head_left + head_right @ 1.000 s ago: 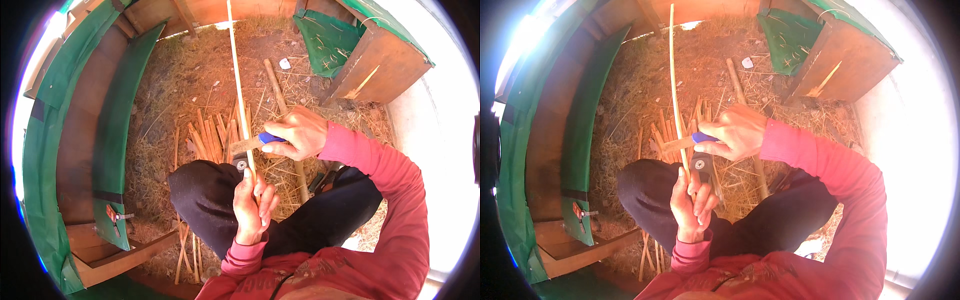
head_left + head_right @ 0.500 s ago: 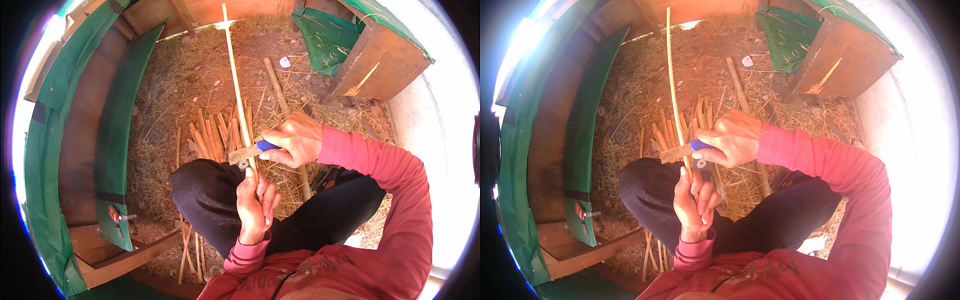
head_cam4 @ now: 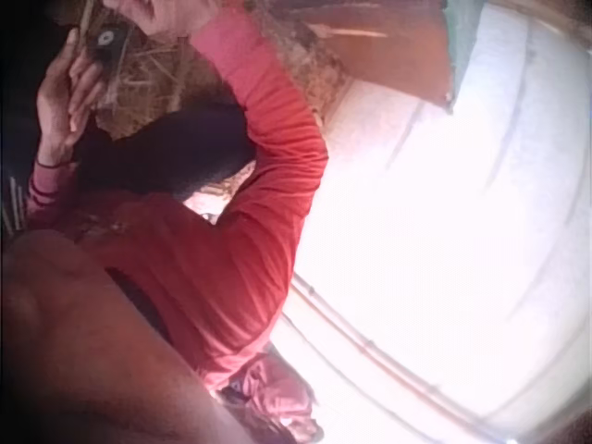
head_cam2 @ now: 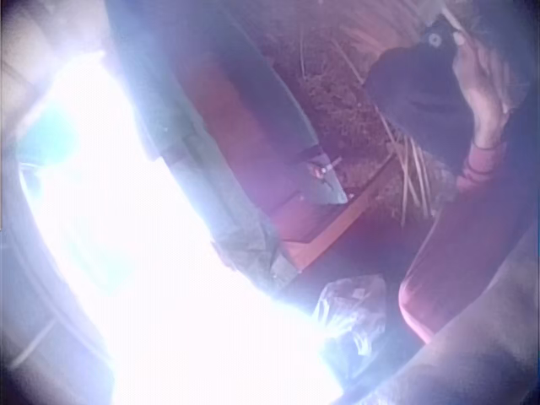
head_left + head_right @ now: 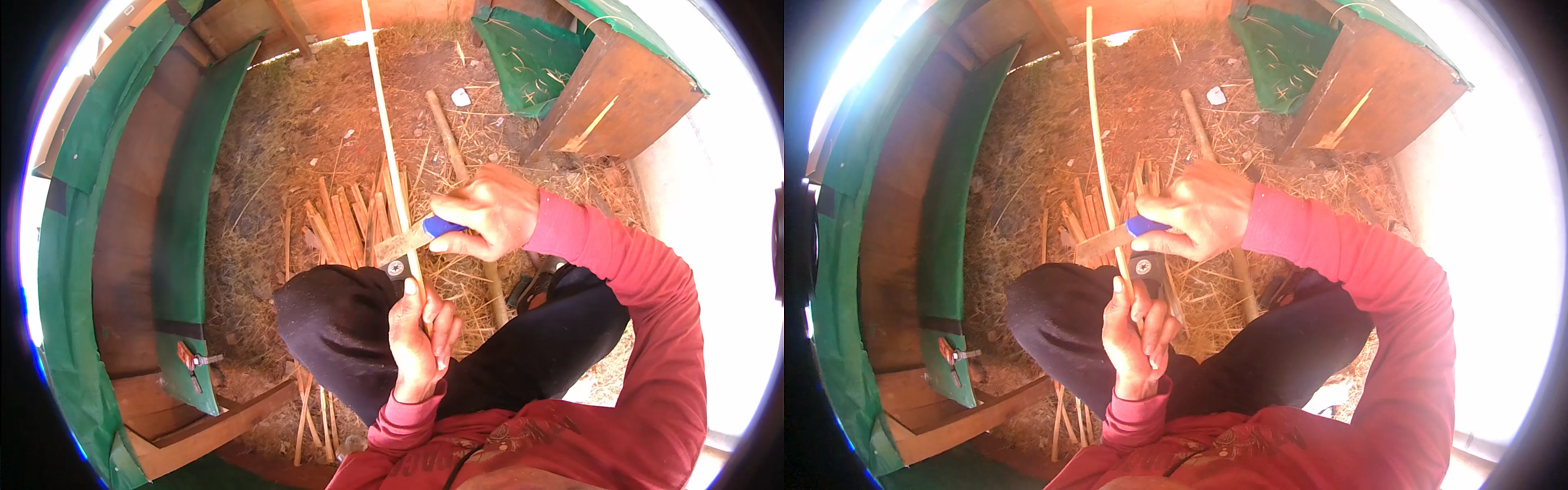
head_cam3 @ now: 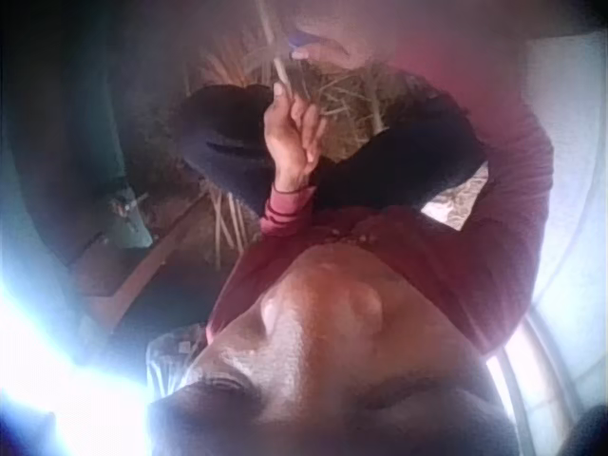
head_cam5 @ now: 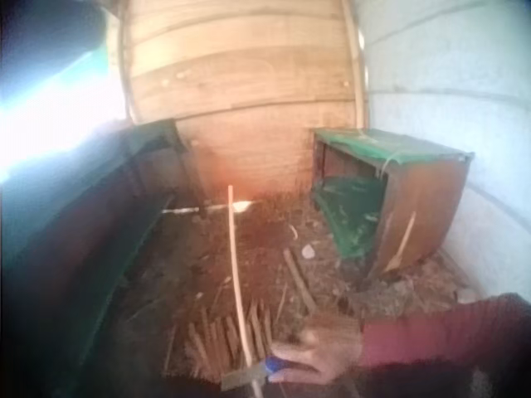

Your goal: The person sits on the ground and uses a small axe to sharpen a thin wooden stick. They hold the stick vertically in their left hand and repeatedly strike it with the axe in their right hand to create a pointed tip. The person rotates the stick occasionally to ensure even sharpening.

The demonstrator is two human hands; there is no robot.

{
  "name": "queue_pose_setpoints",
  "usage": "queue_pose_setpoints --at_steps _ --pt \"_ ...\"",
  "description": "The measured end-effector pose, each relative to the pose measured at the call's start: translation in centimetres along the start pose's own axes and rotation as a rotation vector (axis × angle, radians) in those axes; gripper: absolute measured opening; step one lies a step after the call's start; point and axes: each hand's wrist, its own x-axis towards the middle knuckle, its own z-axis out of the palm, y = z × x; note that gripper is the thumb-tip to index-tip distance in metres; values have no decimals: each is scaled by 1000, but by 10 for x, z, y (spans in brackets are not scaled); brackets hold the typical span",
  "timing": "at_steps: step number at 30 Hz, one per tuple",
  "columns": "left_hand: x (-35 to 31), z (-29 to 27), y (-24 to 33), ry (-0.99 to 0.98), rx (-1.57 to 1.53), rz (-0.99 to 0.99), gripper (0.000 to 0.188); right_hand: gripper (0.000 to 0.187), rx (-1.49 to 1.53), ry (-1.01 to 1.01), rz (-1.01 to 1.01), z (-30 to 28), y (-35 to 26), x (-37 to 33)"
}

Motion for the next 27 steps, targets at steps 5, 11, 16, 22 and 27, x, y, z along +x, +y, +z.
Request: queue_pose_setpoints --at_steps 5,11,16,22,27 --pt "-3 1 0 68 125 39 44 29 -144 34 142 5 11 5" --pt "-13 4 3 -36 280 130 44 33 -458 339 552 -15 70 10" --pt "-3 -2 0 -27 283 158 41 31 -129 437 435 -32 50 -6" --pt "-3 -8 -4 -5 439 184 39 28 -7 59 67 -10 -1 -1" --pt "-5 -1 1 68 548 225 35 31 24 -19 95 8 -15 -4"
